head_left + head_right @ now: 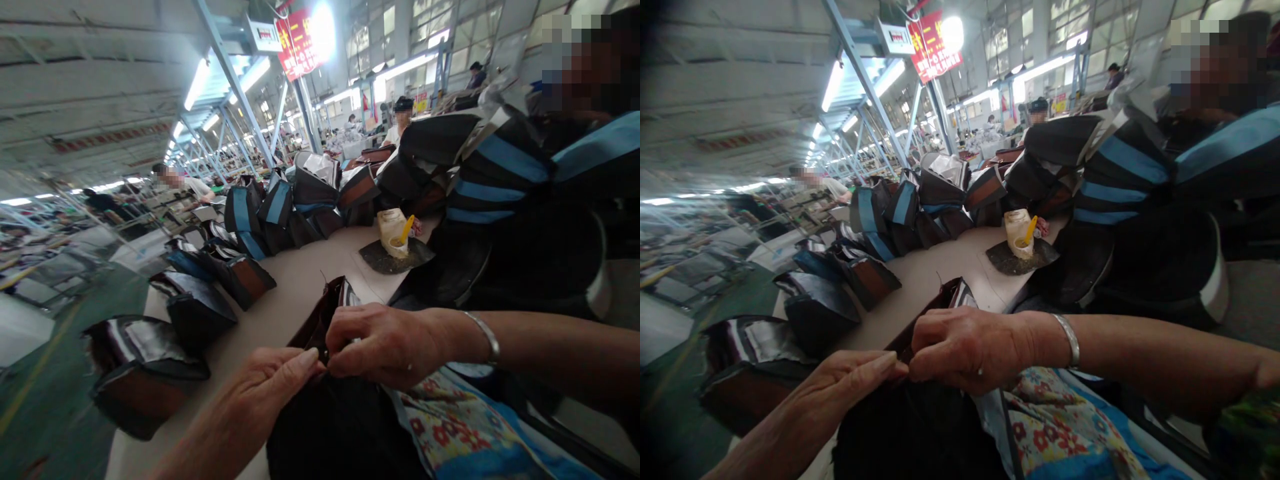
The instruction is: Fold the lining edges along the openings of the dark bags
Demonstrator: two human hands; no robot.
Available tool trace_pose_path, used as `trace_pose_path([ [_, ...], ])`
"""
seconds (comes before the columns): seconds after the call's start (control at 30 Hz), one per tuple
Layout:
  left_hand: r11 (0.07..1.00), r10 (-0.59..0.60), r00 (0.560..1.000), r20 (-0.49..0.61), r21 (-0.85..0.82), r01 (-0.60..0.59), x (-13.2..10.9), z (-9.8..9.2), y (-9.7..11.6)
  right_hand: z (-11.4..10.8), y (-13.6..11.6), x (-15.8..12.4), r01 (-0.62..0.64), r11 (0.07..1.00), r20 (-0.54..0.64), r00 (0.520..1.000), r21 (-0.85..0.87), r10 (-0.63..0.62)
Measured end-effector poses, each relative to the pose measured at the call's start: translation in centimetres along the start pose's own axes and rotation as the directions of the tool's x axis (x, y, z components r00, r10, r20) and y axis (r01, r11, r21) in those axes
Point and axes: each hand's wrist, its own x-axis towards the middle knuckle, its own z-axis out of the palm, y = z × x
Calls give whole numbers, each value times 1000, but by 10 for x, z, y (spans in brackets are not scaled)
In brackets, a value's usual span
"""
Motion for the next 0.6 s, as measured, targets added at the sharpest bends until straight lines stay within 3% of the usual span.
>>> trace_pose_path([
  [0.1, 997, -10, 988, 155, 77, -2, 4, 0, 1, -1, -3, -3, 76, 990, 61, 996, -121, -69],
  [0.2, 982, 49, 990, 130, 173, -71, 3, 4, 7, -2, -8, -6, 48, 999, 5, 999, 17, -48],
  [0.27, 962, 123, 987, 100, 232, -143, 0, 7, 11, -6, -10, -5, -103, 960, -71, 990, 260, 125],
  [0.33, 942, 180, 981, 75, 275, -194, -1, 8, 14, -12, -10, -1, -284, 860, -51, 940, 424, 336],
  [0.37, 935, 195, 979, 60, 289, -204, -1, 9, 14, -15, -9, 2, -337, 832, -14, 924, 441, 381],
  [0.43, 927, 213, 977, 31, 310, -212, 1, 10, 13, -20, -5, 10, -346, 850, 73, 935, 398, 346],
  [0.5, 917, 225, 974, 30, 331, -222, 3, 10, 11, -20, -1, 16, -262, 887, 150, 964, 379, 221],
  [0.6, 926, 191, 977, 90, 314, -210, 2, 8, 8, -14, 4, 16, -163, 885, 141, 984, 437, 111],
])
